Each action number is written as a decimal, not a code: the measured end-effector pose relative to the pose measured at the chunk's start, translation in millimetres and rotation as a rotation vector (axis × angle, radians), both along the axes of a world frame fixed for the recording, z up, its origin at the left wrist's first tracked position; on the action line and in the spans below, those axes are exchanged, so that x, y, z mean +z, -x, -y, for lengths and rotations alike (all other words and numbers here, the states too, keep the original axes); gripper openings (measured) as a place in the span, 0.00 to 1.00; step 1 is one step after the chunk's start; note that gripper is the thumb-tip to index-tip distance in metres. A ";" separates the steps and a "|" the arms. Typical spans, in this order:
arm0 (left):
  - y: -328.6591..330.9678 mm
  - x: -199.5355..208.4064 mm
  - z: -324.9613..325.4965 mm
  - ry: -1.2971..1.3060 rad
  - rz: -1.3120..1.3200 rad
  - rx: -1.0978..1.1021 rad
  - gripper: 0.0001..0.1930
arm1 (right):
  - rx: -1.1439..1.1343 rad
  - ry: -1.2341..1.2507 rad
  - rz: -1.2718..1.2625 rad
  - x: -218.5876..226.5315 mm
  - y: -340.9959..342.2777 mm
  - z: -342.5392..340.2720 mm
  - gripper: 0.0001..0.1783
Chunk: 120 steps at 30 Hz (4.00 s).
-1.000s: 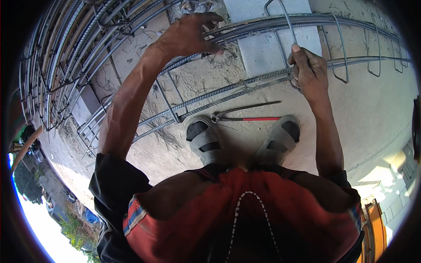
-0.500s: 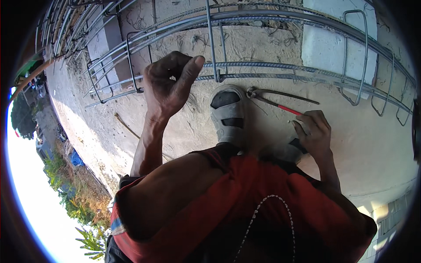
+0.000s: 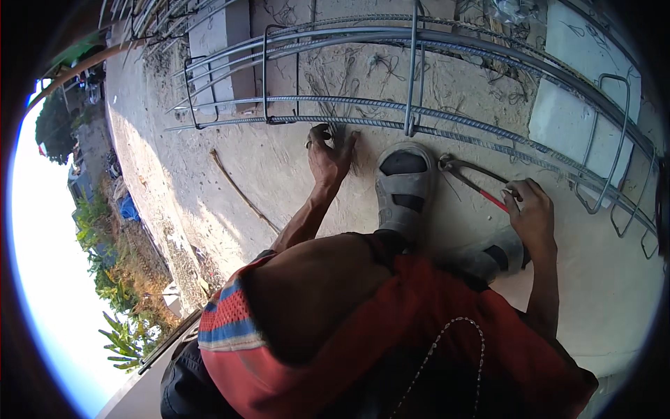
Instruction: The person secures steel rebar components together by hand-tying wire around the intersections, using pliers to twist and cut the wire to form a structural cage.
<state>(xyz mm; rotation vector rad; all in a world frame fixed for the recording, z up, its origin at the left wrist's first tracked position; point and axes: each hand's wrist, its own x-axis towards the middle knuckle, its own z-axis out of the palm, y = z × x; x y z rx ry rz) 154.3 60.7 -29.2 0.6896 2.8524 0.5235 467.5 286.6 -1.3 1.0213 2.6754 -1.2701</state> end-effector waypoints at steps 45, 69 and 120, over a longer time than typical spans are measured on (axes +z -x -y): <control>2.7 135.1 -57.2 0.106 0.755 -1.054 0.05 | 0.074 0.327 -0.252 38.4 31.9 7.1 0.12; -68.3 74.0 -111.6 0.104 1.406 -1.155 0.21 | 0.470 -0.242 -0.098 55.7 5.3 20.4 0.22; -63.0 94.7 -100.4 -0.214 0.929 -1.315 0.08 | 0.224 -0.377 -0.249 89.9 -51.2 8.5 0.21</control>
